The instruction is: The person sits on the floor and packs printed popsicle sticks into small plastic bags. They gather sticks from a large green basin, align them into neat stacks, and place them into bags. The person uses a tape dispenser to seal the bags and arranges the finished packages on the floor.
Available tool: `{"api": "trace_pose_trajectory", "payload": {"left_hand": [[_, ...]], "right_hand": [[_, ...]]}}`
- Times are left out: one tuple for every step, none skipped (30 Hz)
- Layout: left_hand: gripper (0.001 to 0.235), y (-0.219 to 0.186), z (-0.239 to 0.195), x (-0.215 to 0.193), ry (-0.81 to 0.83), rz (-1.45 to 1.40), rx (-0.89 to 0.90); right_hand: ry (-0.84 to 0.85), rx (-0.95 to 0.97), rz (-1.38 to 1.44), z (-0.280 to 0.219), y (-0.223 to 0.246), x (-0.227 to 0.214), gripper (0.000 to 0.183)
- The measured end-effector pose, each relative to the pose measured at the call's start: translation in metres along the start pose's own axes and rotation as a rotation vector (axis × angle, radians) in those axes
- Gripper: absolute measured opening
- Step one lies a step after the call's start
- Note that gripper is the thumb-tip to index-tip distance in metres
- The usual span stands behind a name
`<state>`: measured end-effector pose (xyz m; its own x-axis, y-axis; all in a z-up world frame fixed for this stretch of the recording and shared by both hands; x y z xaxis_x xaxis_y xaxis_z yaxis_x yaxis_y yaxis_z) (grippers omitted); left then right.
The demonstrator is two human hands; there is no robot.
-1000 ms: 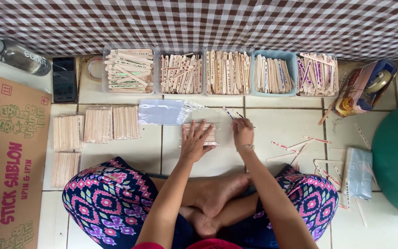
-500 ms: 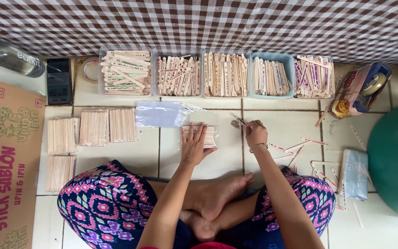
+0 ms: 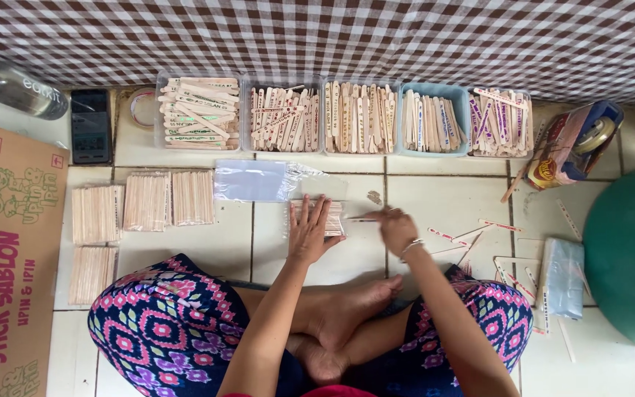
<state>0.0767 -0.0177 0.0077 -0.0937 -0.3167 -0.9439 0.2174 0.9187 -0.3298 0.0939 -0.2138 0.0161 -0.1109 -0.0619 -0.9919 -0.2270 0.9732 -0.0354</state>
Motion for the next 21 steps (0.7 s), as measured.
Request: {"api": "trace_pose_trajectory", "payload": {"left_hand": [[0.104, -0.003, 0.0, -0.002, 0.016, -0.021, -0.003], [0.104, -0.002, 0.0, -0.005, 0.028, -0.038, -0.009], [0.104, -0.002, 0.0, -0.004, 0.025, -0.035, -0.009], [0.107, -0.002, -0.001, -0.006, 0.005, -0.03, 0.002], [0.11, -0.002, -0.001, -0.007, -0.016, -0.025, 0.013], [0.11, 0.0, -0.002, -0.003, -0.016, -0.024, 0.011], [0.111, 0.001, -0.002, 0.0, -0.026, -0.019, 0.019], [0.112, 0.0, -0.002, 0.004, -0.037, -0.015, 0.031], [0.112, 0.0, -0.002, 0.005, -0.036, -0.017, 0.031], [0.112, 0.0, -0.002, 0.003, -0.051, -0.004, 0.037], [0.112, -0.001, -0.002, 0.002, -0.066, 0.009, 0.044], [0.112, -0.002, -0.001, 0.0, -0.067, 0.01, 0.043], [0.111, -0.003, 0.0, 0.0, -0.043, 0.002, 0.04], [0.11, -0.003, -0.001, 0.0, -0.02, -0.005, 0.033], [0.11, 0.0, 0.0, 0.0, -0.021, -0.002, 0.029], [0.111, -0.002, -0.001, 0.0, -0.026, 0.003, 0.047], [0.112, -0.003, -0.003, 0.001, -0.031, 0.007, 0.065], [0.112, -0.002, -0.003, 0.003, -0.031, 0.006, 0.066], [0.114, -0.003, -0.004, 0.004, -0.03, -0.005, 0.081], [0.115, -0.003, -0.004, 0.005, -0.03, -0.013, 0.097], [0.115, -0.001, -0.004, 0.008, -0.031, -0.013, 0.099]], "right_hand": [[-0.091, -0.077, 0.107, -0.001, 0.015, 0.009, 0.021], [-0.186, -0.158, 0.217, -0.002, 0.032, 0.018, 0.031], [-0.19, -0.159, 0.218, 0.0, 0.022, 0.028, 0.031], [-0.19, -0.047, 0.291, 0.001, 0.003, 0.041, 0.028], [-0.189, 0.065, 0.363, 0.002, -0.016, 0.055, 0.025], [-0.187, 0.064, 0.364, -0.001, -0.019, 0.045, 0.025], [-0.122, 0.101, 0.335, -0.004, -0.024, 0.042, 0.026], [-0.056, 0.142, 0.304, -0.009, -0.031, 0.04, 0.029], [-0.055, 0.143, 0.303, -0.008, -0.024, 0.035, 0.029], [0.003, 0.126, 0.517, -0.007, -0.011, 0.036, 0.025], [0.062, 0.109, 0.73, -0.006, 0.002, 0.035, 0.021], [0.062, 0.107, 0.731, -0.007, 0.009, 0.035, 0.021], [0.014, 0.084, 0.781, -0.007, 0.016, 0.031, 0.022], [-0.033, 0.057, 0.833, -0.006, 0.025, 0.027, 0.023], [-0.032, 0.053, 0.835, -0.003, 0.027, 0.038, 0.023], [-0.106, 0.093, 0.727, -0.002, 0.022, 0.046, 0.024], [-0.179, 0.132, 0.619, -0.002, 0.016, 0.053, 0.025], [-0.179, 0.134, 0.618, 0.0, 0.018, 0.061, 0.025], [-0.245, 0.145, 0.511, 0.002, 0.016, 0.063, 0.019], [-0.312, 0.156, 0.404, 0.005, 0.015, 0.064, 0.013], [-0.313, 0.158, 0.404, 0.01, 0.017, 0.065, 0.013]]}}
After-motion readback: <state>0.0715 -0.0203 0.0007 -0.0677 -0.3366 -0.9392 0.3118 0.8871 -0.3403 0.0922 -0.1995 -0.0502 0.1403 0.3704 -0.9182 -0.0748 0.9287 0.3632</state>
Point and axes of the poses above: each hand's wrist, its own z-axis towards the middle knuckle, its own x-axis out of the palm, y = z × x, the point moved 10 cm from there along z, towards the middle knuckle, and after that the axes turned 8 degrees about -y, right-handed, at the moved point
